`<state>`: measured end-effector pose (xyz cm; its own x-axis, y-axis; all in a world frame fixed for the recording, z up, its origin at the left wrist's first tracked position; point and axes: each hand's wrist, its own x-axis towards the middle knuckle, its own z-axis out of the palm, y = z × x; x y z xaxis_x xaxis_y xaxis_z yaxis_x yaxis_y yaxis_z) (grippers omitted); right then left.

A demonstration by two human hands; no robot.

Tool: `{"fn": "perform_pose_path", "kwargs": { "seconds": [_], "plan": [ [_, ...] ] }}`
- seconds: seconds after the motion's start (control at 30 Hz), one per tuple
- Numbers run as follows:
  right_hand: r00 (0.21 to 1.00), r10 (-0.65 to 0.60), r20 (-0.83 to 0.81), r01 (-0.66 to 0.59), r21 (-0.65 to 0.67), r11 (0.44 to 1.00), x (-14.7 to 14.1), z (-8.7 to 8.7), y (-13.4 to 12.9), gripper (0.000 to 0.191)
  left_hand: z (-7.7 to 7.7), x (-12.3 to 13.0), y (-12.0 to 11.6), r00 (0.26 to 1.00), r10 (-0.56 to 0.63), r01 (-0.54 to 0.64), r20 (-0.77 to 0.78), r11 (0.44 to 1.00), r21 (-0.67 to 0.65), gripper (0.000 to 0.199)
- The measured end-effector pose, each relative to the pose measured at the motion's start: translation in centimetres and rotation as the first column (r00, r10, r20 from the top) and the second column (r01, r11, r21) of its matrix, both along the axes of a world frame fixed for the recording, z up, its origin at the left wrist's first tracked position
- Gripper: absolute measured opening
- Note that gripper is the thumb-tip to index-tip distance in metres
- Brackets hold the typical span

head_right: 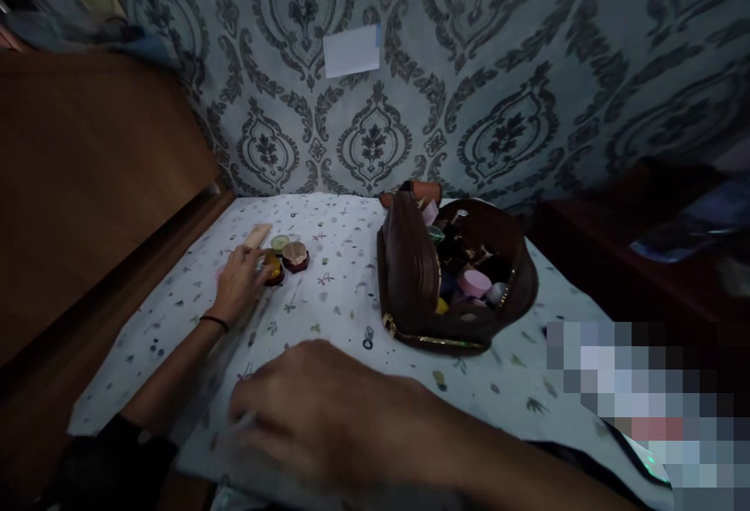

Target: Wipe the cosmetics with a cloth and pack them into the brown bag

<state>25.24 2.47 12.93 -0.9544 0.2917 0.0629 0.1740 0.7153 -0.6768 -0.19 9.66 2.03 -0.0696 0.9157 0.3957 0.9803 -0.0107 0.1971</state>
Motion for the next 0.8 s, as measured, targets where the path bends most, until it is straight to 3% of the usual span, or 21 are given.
{"fn": "perform_pose_path", "kwargs": {
  "seconds": [0.1,0.2,0.27,0.37,0.43,0.6,0.7,0.8],
  "plan": [
    [0.984,-0.172,0.035,0.172,-0.007,0.985,-2.0,-3.5,2.5,0.02,0.1,0.3,0.7,0.992,0.048,-0.062,-0.116,0.99,-0.123,0.045],
    [0.92,-0.39,0.019,0.386,-0.206,0.899,-2.9,-8.4,4.9,0.02,-0.4,1.0,0.8,0.989,0.032,-0.053,-0.141,0.988,-0.147,0.046],
    [0.859,-0.512,0.012,0.472,-0.407,0.782,-3.4,-11.0,6.0,0.018,-0.7,1.2,0.7,0.994,0.023,-0.038,-0.108,0.99,-0.138,0.045],
    [0.783,-0.621,0.031,0.48,-0.664,0.573,-4.2,-13.5,6.7,0.02,-0.5,0.5,0.9,0.998,0.025,-0.032,-0.049,0.989,-0.146,0.044],
    [0.752,-0.659,0.009,0.443,-0.748,0.495,-4.6,-14.4,6.7,0.027,0.2,-1.0,1.4,0.999,0.045,-0.046,-0.011,0.989,-0.142,0.04],
    [0.676,-0.735,-0.06,0.397,-0.81,0.432,-4.5,-15.6,6.4,0.039,2.9,-6.7,4.3,0.979,0.13,-0.121,0.158,0.991,-0.066,0.04],
    [0.669,-0.739,-0.087,0.385,-0.81,0.443,-4.0,-15.8,6.4,0.039,3.6,-8.8,5.1,0.975,0.135,-0.12,0.176,0.989,-0.09,0.038],
    [0.683,-0.725,-0.091,0.391,-0.792,0.468,-3.8,-15.9,6.2,0.038,3.3,-9.0,4.1,0.979,0.089,-0.068,0.182,0.991,-0.117,0.035]
  ]
}}
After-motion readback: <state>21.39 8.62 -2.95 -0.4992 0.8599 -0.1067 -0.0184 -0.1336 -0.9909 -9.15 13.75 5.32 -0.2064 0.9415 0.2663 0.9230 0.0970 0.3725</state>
